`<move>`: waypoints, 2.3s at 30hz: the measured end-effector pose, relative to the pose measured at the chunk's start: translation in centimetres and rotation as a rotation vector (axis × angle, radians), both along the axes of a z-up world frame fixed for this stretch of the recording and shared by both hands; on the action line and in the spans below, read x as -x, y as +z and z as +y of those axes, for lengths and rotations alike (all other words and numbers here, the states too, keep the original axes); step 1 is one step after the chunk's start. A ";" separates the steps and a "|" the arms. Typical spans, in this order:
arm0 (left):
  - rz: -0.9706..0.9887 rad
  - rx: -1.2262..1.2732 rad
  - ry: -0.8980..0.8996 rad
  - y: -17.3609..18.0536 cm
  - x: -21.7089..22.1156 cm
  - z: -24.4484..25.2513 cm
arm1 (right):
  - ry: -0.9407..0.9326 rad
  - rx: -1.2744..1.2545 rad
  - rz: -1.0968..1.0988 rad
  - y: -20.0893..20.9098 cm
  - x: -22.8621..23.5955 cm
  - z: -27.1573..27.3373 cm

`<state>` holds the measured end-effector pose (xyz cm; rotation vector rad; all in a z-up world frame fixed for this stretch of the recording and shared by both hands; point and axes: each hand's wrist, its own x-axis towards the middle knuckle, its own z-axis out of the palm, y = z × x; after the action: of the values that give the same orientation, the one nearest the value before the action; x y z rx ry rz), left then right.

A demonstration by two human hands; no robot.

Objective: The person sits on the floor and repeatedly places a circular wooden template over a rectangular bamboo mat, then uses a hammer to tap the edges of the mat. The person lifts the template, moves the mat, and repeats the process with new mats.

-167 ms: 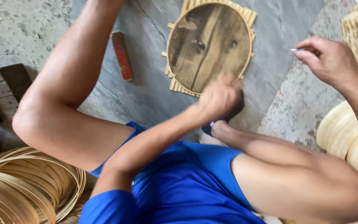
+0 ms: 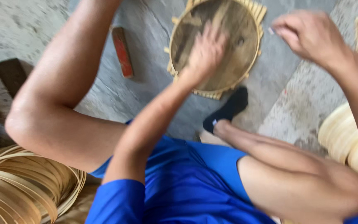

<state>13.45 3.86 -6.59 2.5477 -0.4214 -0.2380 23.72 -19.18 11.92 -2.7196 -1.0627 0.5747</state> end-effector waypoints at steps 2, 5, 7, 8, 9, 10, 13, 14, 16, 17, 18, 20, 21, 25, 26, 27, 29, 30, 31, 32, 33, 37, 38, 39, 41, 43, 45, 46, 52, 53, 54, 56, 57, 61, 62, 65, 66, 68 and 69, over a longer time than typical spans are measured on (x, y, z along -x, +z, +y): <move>0.005 -0.020 -0.016 -1.1 -0.1 1.0 | 0.079 -0.053 -0.007 -2.0 -0.8 1.5; -0.004 -0.054 -0.077 -1.2 0.6 1.6 | 0.099 -0.083 0.041 -4.1 -1.9 2.6; 0.033 -0.167 -0.143 -0.8 1.2 1.1 | 0.045 -0.084 0.061 -4.4 -1.9 1.7; 0.024 -0.212 -0.145 -0.9 1.4 0.6 | 0.018 -0.083 0.054 -4.8 -1.6 1.4; 0.014 -0.257 -0.146 -0.9 1.7 0.2 | -0.008 -0.082 0.046 -5.2 -1.3 0.9; 0.000 -0.307 -0.138 -0.9 1.9 -0.3 | -0.023 -0.083 0.035 -5.5 -1.1 0.6; 0.033 -0.387 -0.105 -1.1 2.0 -1.6 | -0.070 -0.084 0.021 -5.9 -0.7 -0.6; 0.095 -0.378 -0.107 -1.0 1.7 -1.7 | -0.073 -0.091 0.020 -6.0 -1.1 -0.7; 0.207 -0.367 -0.078 -0.2 1.1 -1.7 | -0.092 -0.126 0.009 -5.9 -1.7 0.4; 0.181 -0.381 -0.070 0.4 0.8 -1.5 | -0.108 -0.156 0.002 -5.7 -1.8 1.3; 0.159 -0.395 -0.068 1.0 0.9 -1.6 | -0.141 -0.141 0.038 -5.4 -1.6 1.9; 0.305 -0.440 -0.092 1.6 0.9 -1.6 | -0.147 -0.154 0.064 -6.2 -2.2 3.4; 0.308 -0.427 -0.094 1.5 0.8 -1.6 | -0.120 -0.183 0.053 -7.1 -2.6 4.1; 0.369 -0.413 -0.117 1.1 0.6 -1.4 | -0.090 -0.212 0.106 -11.8 -5.2 8.3; 0.391 -0.418 -0.124 1.0 0.4 -1.4 | -0.073 -0.230 0.126 -13.2 -5.8 9.8; 0.398 -0.410 -0.123 0.9 0.3 -1.5 | -0.056 -0.249 0.145 -14.6 -6.4 11.5; 0.405 -0.395 -0.122 0.8 0.3 -1.6 | -0.015 -0.262 0.195 -16.8 -6.6 14.8; 0.412 -0.393 -0.122 0.7 0.1 -1.7 | 0.007 -0.258 0.225 -17.7 -6.7 16.4; 0.419 -0.391 -0.121 0.6 0.0 -1.8 | 0.029 -0.253 0.255 -18.5 -6.8 17.7; 0.427 -0.385 -0.123 0.4 0.0 -1.9 | 0.067 -0.215 0.277 -19.1 -6.8 18.8; 0.445 -0.390 -0.140 0.2 0.1 -1.8 | 0.104 -0.176 0.299 -19.7 -6.8 19.8; 0.465 -0.361 -0.152 -0.9 0.7 -2.3 | 0.190 -0.010 0.351 -20.6 -6.6 21.4; 0.453 -0.344 -0.143 -1.1 0.7 -2.3 | 0.196 0.010 0.371 -20.7 -6.6 21.6; 0.440 -0.348 -0.133 -1.3 0.8 -2.3 | 0.202 0.030 0.391 -20.7 -6.7 21.9; 0.405 -0.351 -0.121 -1.5 0.8 -2.5 | 0.222 0.049 0.396 -20.8 -6.7 22.4; 0.439 -0.347 -0.136 -1.5 0.8 -2.6 | 0.251 0.044 0.376 -21.0 -6.7 22.8; 0.459 -0.355 -0.150 -1.3 0.4 -2.6 | 0.306 0.194 0.215 -21.1 -7.2 23.1; 0.472 -0.361 -0.152 -1.1 0.5 -2.5 | 0.340 0.266 0.139 -21.2 -7.2 23.2; 0.363 -0.377 -0.092 0.2 0.4 -2.0 | 0.237 0.084 0.200 -20.8 -8.9 20.8; 0.348 -0.380 -0.090 0.3 0.4 -2.0 | 0.257 0.026 0.173 -20.8 -9.1 20.3; 0.374 -0.380 -0.098 0.4 0.3 -1.9 | 0.273 -0.034 0.147 -20.8 -9.4 19.8; 0.427 -0.382 -0.119 0.6 0.3 -1.8 | 0.275 -0.070 0.107 -20.9 -9.9 18.6; 0.400 -0.401 -0.114 0.7 0.3 -1.7 | 0.262 -0.047 0.094 -21.0 -10.2 17.8; 0.415 -0.441 -0.148 1.6 -0.2 -1.4 | 0.132 -0.061 0.117 -20.6 -11.2 13.9; 0.450 -0.446 -0.175 1.7 -0.4 -1.4 | 0.112 -0.073 0.098 -20.5 -11.2 12.7; 0.433 -0.455 -0.167 2.0 -0.4 -1.4 | 0.032 -0.117 0.046 -20.3 -10.6 9.3; 0.415 -0.465 -0.167 2.1 -0.4 -1.4 | -0.015 -0.135 0.032 -20.2 -10.1 8.1; 0.377 -0.483 -0.164 2.0 -0.4 -1.5 | -0.106 -0.151 0.006 -20.2 -9.3 5.5; 0.365 -0.483 -0.171 1.9 -0.3 -1.5 | -0.150 -0.148 -0.007 -20.3 -8.7 4.5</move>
<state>13.74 2.34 -4.65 2.8409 -0.4821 -0.9529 32.41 -14.72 -8.36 -2.6438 -0.8559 0.4446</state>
